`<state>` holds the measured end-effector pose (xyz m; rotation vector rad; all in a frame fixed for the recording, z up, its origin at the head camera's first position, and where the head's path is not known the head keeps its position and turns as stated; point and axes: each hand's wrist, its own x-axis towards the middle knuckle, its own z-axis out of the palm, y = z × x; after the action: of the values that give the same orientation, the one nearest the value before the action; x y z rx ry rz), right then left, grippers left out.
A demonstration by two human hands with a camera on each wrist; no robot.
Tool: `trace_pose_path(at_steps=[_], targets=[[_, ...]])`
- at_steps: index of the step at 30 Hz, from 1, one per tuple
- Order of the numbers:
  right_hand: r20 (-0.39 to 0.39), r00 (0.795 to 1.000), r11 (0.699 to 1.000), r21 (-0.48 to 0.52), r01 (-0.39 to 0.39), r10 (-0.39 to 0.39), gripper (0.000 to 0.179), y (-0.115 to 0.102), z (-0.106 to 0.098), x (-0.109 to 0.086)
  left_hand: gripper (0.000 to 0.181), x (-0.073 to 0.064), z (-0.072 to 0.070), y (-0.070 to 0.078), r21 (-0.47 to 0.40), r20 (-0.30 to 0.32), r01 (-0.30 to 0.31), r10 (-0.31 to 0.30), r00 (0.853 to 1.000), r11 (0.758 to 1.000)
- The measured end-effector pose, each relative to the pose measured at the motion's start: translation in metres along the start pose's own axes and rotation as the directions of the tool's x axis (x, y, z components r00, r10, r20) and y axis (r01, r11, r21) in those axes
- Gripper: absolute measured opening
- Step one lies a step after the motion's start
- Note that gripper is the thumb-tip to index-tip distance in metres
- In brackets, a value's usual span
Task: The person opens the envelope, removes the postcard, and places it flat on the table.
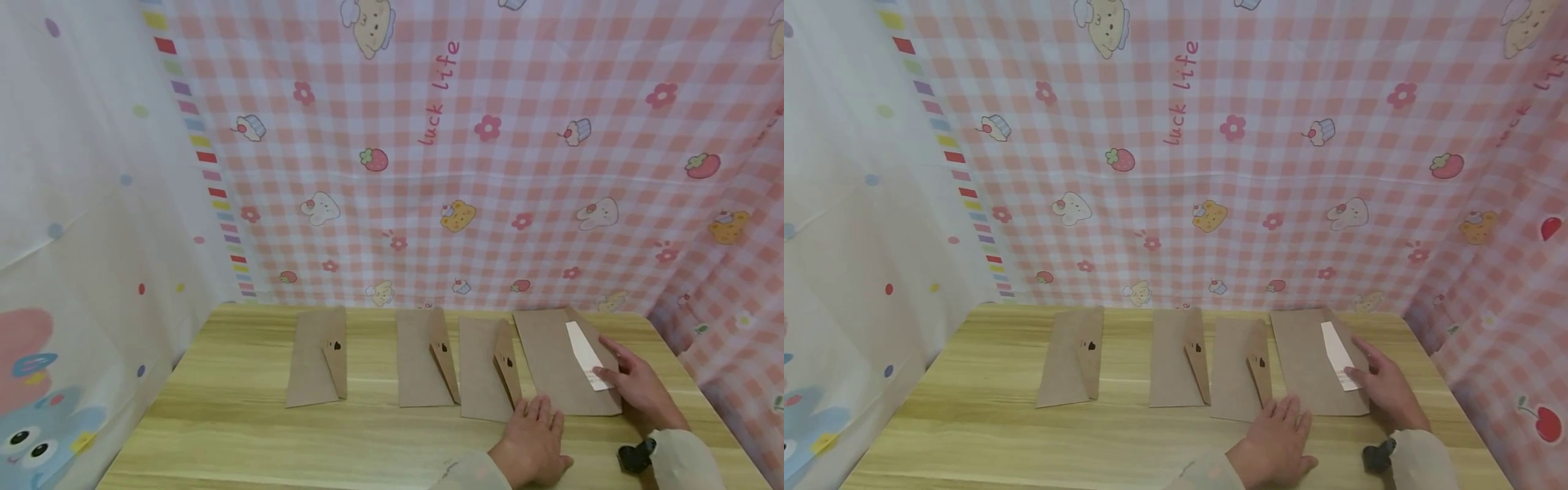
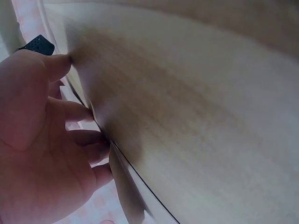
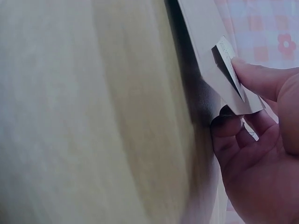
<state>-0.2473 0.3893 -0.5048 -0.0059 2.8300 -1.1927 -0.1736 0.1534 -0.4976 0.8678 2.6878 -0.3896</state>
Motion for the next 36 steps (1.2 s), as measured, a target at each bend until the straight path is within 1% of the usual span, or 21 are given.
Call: trace_pose_path(at_steps=[5, 14, 18, 25, 29, 36], targets=[[-0.004, 1.000, 1.000, -0.020, 0.012, -0.012, 0.073, 0.001, -0.002, 0.000, 0.066, 0.001, 0.000, 0.001, -0.003, 0.007, 0.002, -0.002, 1.000, 1.000], [0.008, 1.000, 1.000, -0.014, 0.000, 0.000, 0.070, 0.000, -0.006, 0.000, 0.066, 0.002, 0.000, 0.001, -0.006, -0.011, 0.001, -0.001, 1.000, 1.000], [0.023, 1.000, 1.000, 0.004, 0.003, -0.003, 0.071, 0.001, -0.008, -0.001, 0.066, 0.002, 0.000, 0.002, -0.001, -0.012, 0.002, -0.002, 1.000, 1.000], [0.024, 0.999, 0.999, 0.025, 0.022, -0.023, 0.069, 0.004, -0.009, 0.000, 0.066, 0.002, 0.000, 0.001, 0.003, -0.009, 0.003, -0.003, 1.000, 1.000], [0.043, 0.999, 0.999, 0.049, 0.021, -0.023, 0.069, 0.004, -0.009, 0.000, 0.066, 0.002, -0.001, 0.001, -0.003, -0.006, 0.004, -0.004, 1.000, 1.000], [0.045, 0.998, 0.998, 0.041, 0.047, -0.049, 0.068, 0.006, -0.011, -0.001, 0.066, 0.003, 0.001, 0.001, -0.009, -0.007, 0.002, -0.002, 1.000, 1.000]])
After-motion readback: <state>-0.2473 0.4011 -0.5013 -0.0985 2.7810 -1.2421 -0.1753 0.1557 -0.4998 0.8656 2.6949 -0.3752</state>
